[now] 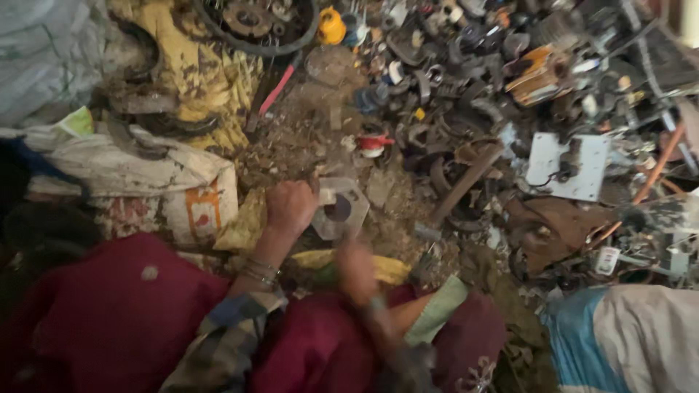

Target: The person sits on the floor and repeatedly strikes a curved metal piece with a hammer to break it into smaller fragments. The person holds the metal piece with their left hand and uses a hammer with their right hand, working over a metal base plate.

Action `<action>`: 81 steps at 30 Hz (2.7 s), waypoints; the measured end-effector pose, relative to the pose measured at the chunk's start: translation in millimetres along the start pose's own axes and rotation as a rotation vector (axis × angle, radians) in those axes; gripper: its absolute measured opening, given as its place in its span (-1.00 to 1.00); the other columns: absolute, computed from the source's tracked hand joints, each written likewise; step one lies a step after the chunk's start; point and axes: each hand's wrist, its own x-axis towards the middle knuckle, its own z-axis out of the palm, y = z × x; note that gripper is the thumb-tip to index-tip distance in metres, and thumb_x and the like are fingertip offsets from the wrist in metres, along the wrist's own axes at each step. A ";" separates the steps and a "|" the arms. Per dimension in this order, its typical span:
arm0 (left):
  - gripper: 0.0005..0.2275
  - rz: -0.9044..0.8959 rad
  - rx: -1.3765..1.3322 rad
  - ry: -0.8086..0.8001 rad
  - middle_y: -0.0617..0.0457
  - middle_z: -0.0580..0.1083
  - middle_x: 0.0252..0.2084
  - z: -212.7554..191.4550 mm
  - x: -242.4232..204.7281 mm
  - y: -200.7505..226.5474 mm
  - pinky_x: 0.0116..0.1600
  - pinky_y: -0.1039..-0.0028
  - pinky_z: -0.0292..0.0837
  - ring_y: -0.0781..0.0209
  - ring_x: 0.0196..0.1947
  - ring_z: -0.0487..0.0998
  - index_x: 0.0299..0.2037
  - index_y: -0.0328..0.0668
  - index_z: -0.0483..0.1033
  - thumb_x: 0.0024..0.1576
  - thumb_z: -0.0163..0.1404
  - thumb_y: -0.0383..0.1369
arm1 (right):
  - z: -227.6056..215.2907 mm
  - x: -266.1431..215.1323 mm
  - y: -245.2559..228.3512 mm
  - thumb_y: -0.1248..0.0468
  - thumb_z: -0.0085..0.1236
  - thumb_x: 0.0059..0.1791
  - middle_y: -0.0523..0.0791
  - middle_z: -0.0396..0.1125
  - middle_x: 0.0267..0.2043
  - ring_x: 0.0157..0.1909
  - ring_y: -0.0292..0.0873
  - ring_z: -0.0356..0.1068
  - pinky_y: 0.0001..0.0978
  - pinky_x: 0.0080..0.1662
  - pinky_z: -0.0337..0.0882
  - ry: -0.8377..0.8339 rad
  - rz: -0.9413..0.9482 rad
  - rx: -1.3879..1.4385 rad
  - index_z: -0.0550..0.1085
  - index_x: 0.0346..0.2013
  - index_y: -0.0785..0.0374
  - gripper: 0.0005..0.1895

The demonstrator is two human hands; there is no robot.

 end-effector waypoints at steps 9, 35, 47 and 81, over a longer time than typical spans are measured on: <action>-0.39 -0.004 0.061 -0.025 -0.24 0.53 -0.59 -0.7 5.6 1.1 -0.35 0.05 0.49 -0.19 -0.54 0.60 -0.63 -0.22 0.61 0.37 -0.27 -0.04 | -102.2 -3.7 -21.7 0.11 0.10 0.08 -0.02 0.32 -0.42 -0.52 -0.12 0.30 -0.23 -0.49 0.32 0.242 0.338 0.628 0.41 -0.08 0.27 -0.71; -0.40 -0.048 -0.091 -0.020 -0.33 0.52 -0.53 14.8 6.4 -11.2 -0.29 -0.02 0.50 -0.33 -0.49 0.57 -0.60 -0.32 0.60 0.37 -0.24 -0.05 | -21.0 -21.1 -10.2 0.16 0.04 0.08 0.16 0.39 -0.43 -0.42 0.21 0.36 0.06 -0.39 0.29 -0.266 0.055 0.093 0.29 0.09 0.31 -0.62; -0.38 -0.045 0.018 -0.081 -0.28 0.52 -0.59 9.4 7.2 -9.6 -0.37 0.02 0.53 -0.24 -0.55 0.59 -0.62 -0.27 0.60 0.37 -0.28 -0.04 | -89.5 -16.8 -34.7 0.18 0.02 0.09 0.07 0.37 -0.42 -0.49 0.05 0.36 0.00 -0.44 0.37 0.254 0.241 0.801 0.29 -0.01 0.32 -0.71; -0.47 0.044 0.027 0.034 -0.26 0.51 -0.60 21.4 -1.5 -12.7 -0.43 0.04 0.50 -0.20 -0.58 0.56 -0.65 -0.23 0.60 0.26 -0.20 -0.09 | -51.5 -18.0 -21.5 0.18 0.02 0.16 0.14 0.41 -0.26 -0.31 0.21 0.36 0.09 -0.27 0.36 0.137 0.175 0.451 0.30 0.08 0.28 -0.71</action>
